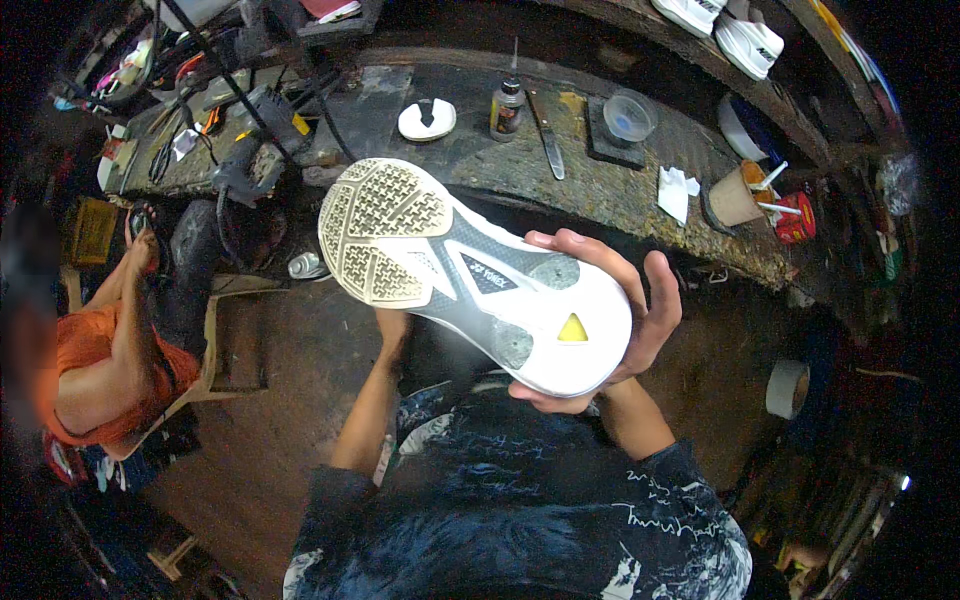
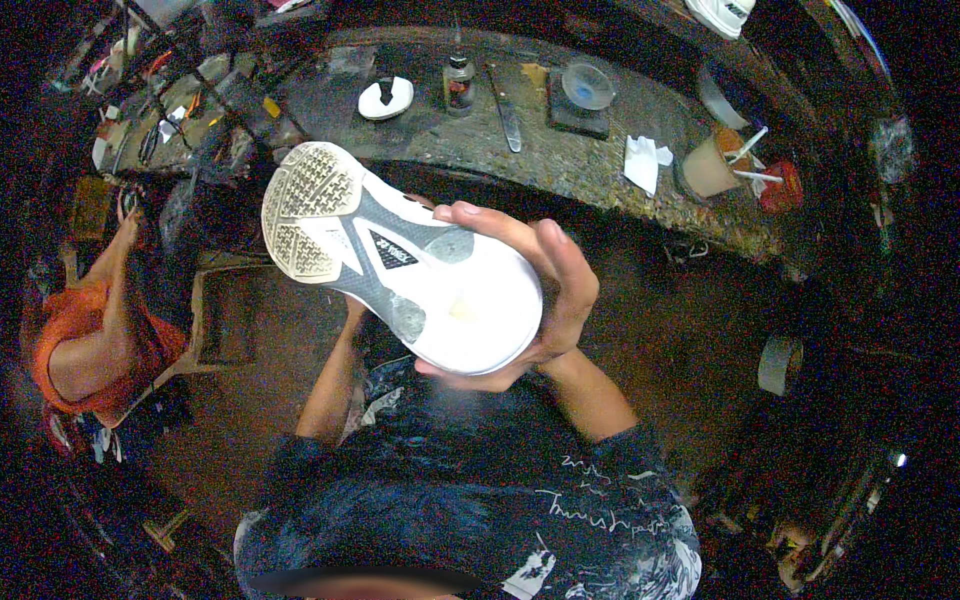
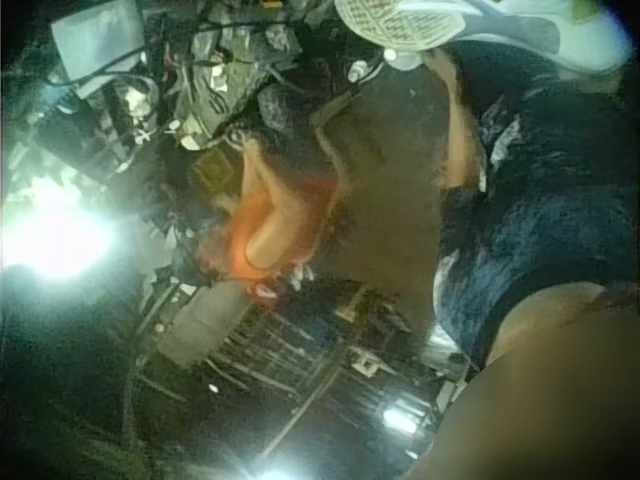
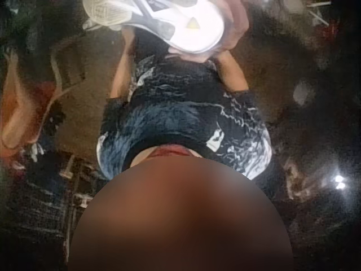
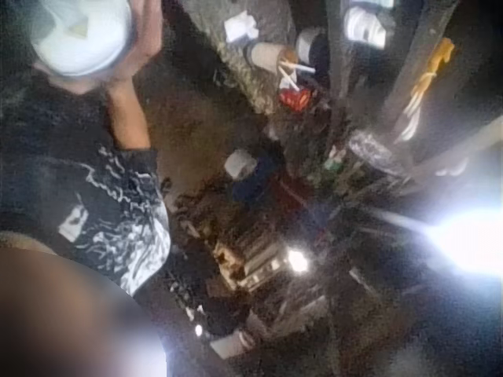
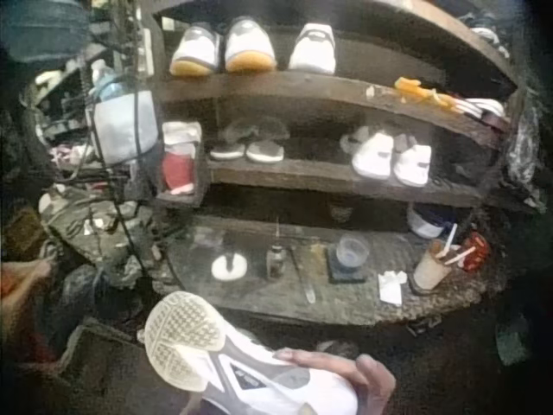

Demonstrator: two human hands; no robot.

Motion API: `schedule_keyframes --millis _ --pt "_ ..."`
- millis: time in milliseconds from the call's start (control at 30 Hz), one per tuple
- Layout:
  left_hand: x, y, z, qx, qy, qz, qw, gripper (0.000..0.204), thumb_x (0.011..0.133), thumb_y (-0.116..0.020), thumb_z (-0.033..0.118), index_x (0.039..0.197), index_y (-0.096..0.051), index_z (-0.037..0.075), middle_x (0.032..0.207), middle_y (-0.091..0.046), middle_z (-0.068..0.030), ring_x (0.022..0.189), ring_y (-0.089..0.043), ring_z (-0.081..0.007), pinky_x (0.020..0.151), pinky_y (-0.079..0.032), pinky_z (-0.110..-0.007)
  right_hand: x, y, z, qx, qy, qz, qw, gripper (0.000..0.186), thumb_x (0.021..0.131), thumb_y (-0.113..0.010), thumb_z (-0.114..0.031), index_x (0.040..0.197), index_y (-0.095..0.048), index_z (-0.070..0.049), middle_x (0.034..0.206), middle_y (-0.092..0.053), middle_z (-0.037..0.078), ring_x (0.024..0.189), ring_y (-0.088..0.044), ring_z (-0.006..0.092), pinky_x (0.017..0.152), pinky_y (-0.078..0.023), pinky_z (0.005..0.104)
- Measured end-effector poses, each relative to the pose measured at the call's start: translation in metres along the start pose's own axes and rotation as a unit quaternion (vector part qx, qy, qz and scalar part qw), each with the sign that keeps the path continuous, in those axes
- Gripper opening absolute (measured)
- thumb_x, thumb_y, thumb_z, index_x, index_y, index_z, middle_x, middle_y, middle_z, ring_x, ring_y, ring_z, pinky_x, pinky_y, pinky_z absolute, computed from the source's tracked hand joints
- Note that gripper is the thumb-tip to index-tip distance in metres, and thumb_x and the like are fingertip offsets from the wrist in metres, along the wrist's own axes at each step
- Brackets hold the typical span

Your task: The person applies glue to the sole of a white athletic shoe using a small bottle and a metal tool, then presses the sole back onto the shoe. The person repeats the gluing and pressing steps on different sections of the sole and inspects the shoe afterward.

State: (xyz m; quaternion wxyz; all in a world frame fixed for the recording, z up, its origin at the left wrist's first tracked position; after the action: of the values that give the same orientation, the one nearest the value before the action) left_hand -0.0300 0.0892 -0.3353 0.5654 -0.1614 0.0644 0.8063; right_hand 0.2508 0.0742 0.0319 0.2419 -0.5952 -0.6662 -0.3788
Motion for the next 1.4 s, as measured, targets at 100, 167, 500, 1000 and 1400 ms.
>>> schedule_keyframes --millis 100,167,500,1000,1400 --pt "-0.001 -0.009 0.044 -0.238 0.014 -0.075 0.968 0.063 0.108 -0.062 0.039 0.157 -0.048 0.003 0.148 -0.062 -0.0169 0.136 -0.061 -0.0268 0.115 -0.051 -0.049 -0.006 0.002 0.001 -0.003 -0.016 -0.006 1.0 0.147 0.071 -0.1 -0.042 0.168 0.005 -0.006 0.148 -0.05 0.041 0.128 -0.064 0.0512 0.11 -0.053 0.0625" --pt "-0.023 -0.013 0.096 -0.342 0.064 -0.146 0.926 0.082 0.101 -0.062 0.061 0.16 -0.045 0.006 0.154 -0.058 -0.0155 0.14 -0.059 -0.0299 0.118 -0.049 -0.053 -0.01 0.001 0.005 0.012 -0.018 0.013 1.0 0.147 0.072 -0.1 -0.046 0.169 0.003 -0.006 0.147 -0.051 0.04 0.128 -0.065 0.051 0.109 -0.054 0.062" --pt "-0.096 -0.095 0.293 -0.371 -0.092 -0.343 0.858 0.176 0.038 -0.101 0.074 0.174 -0.005 0.015 0.176 -0.018 -0.0275 0.162 -0.023 -0.0471 0.131 -0.03 -0.061 -0.026 -0.008 0.008 0.133 -0.065 0.104 0.983 0.144 0.072 -0.1 -0.042 0.168 0.0 -0.003 0.146 -0.052 0.042 0.125 -0.067 0.0513 0.106 -0.056 0.06" --pt "-0.102 -0.106 0.272 -0.451 -0.1 -0.301 0.834 0.141 0.066 -0.096 0.067 0.172 -0.015 0.024 0.167 -0.037 -0.0287 0.149 -0.045 -0.0522 0.123 -0.04 -0.068 -0.021 -0.019 0.005 0.143 -0.211 0.14 0.957 0.15 0.069 -0.101 -0.052 0.167 -0.001 0.004 0.15 -0.05 0.04 0.132 -0.064 0.0461 0.113 -0.051 0.0553" --pt "-0.083 -0.075 0.26 -0.398 -0.161 -0.267 0.863 0.145 0.06 -0.09 0.078 0.172 -0.015 0.025 0.165 -0.041 -0.0252 0.148 -0.048 -0.0487 0.12 -0.044 -0.067 -0.151 0.064 0.074 -0.202 -0.493 0.024 0.846 0.082 0.102 -0.071 -0.049 0.157 -0.045 0.007 0.156 -0.053 0.03 0.142 -0.054 0.0419 0.12 -0.041 0.0495"
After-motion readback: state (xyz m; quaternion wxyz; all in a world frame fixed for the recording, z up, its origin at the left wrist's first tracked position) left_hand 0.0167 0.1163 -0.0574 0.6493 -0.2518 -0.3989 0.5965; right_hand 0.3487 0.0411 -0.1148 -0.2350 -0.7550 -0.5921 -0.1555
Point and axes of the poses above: each hand's wrist, its own x-axis towards the middle knuckle, its own y-axis out of the back of the hand, z = x × y, the point moved 3 cm from there along x, towards the middle knuckle
